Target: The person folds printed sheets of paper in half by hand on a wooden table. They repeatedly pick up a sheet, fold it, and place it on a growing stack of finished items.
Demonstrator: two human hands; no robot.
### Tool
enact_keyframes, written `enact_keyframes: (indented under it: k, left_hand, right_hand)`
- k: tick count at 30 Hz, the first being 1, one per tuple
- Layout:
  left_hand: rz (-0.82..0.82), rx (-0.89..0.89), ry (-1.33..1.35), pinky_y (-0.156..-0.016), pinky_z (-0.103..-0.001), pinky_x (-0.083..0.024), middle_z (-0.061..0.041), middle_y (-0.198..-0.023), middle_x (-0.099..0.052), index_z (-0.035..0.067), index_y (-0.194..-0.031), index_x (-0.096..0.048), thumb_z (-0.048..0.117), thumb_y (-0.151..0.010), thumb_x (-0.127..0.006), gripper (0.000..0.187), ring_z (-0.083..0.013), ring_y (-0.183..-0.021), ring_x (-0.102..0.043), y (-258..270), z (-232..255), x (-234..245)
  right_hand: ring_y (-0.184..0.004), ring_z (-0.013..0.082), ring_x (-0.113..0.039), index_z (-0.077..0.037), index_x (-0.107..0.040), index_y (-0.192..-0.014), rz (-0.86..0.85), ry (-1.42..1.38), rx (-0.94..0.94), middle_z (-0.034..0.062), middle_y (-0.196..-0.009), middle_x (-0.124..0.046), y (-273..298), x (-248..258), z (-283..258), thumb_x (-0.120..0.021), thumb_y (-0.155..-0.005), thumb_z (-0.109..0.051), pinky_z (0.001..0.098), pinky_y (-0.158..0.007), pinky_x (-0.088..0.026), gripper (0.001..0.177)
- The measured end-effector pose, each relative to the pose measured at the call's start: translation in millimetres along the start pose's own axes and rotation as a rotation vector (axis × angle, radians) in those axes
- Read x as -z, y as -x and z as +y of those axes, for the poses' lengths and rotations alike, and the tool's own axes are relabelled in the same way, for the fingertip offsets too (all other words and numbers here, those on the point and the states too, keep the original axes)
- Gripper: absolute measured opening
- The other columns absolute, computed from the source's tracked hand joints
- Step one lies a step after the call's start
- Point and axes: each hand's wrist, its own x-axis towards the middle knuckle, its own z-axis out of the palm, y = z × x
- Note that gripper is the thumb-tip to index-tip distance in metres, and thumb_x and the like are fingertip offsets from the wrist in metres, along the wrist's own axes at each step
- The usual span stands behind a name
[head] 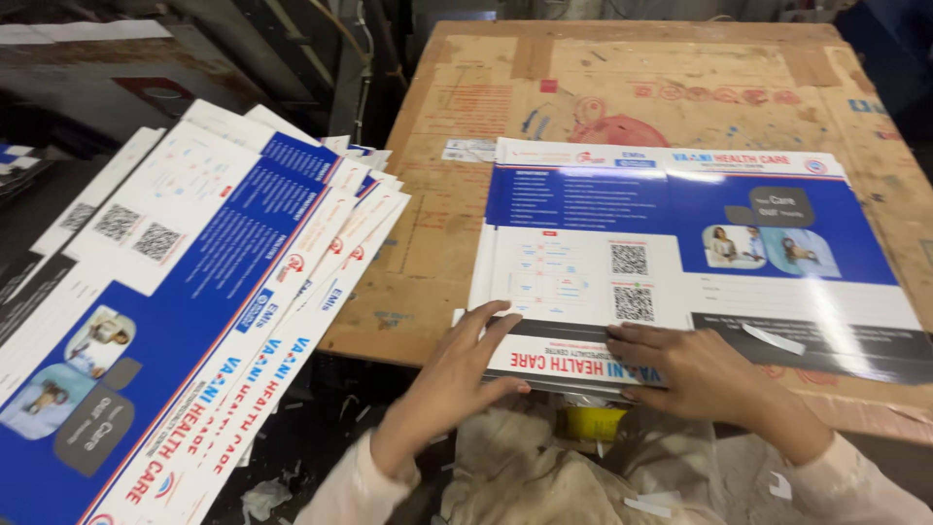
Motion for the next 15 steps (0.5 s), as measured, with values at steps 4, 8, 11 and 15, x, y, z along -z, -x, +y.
enact_keyframes:
  k: [4, 8, 11, 15]
  left_hand:
    - [-0.163, -0.088, -0.134, -0.117, -0.053, -0.027, -0.023, -0.164, -0.024, 0.001, -0.15, -0.041, 0.06, -0.07, -0.081, 0.107, -0.0401, -0.15, -0.025, -29, -19, -15]
    - [-0.204, -0.137, -0.282, -0.118, -0.059, -0.016, -0.027, -0.165, -0.018, 0.0, -0.154, -0.033, 0.069, -0.066, -0.079, 0.121, -0.0386, -0.155, -0.014, -15, -20, -38]
    - [-0.174, -0.125, -0.338, -0.119, -0.061, -0.013, -0.027, -0.166, -0.017, -0.005, -0.155, -0.025, 0.074, -0.066, -0.074, 0.129, -0.0365, -0.156, -0.014, -2, -13, -47]
    - [0.04, -0.103, -0.428, -0.116, -0.064, -0.013, -0.033, -0.164, -0.018, -0.009, -0.154, -0.023, 0.076, -0.072, -0.07, 0.127, -0.0409, -0.154, -0.016, 5, 4, -46]
  right_hand:
    - [-0.103, 0.0318, -0.072, -0.013, -0.075, -0.122, 0.026, -0.062, 0.089, 0.005, -0.135, -0.07, -4, 17, 5, -0.081, -0.069, -0.035, 0.0412, -0.087, -0.057, 0.058]
    - [-0.097, 0.0315, -0.073, -0.011, -0.072, -0.126, 0.005, -0.015, 0.049, 0.0088, -0.139, -0.065, 5, 5, 8, -0.077, -0.076, -0.031, 0.0409, -0.084, -0.058, 0.054]
    - [-0.099, 0.0331, -0.074, -0.002, -0.069, -0.118, 0.321, 0.152, 0.268, 0.0173, -0.127, -0.067, 23, -26, 9, -0.073, -0.08, -0.027, 0.043, -0.08, -0.059, 0.045]
    - [-0.093, 0.0289, -0.078, 0.003, -0.066, -0.114, 0.614, 0.274, 0.403, 0.0178, -0.109, -0.075, 33, -60, 32, -0.067, -0.081, -0.017, 0.0405, -0.073, -0.061, 0.038]
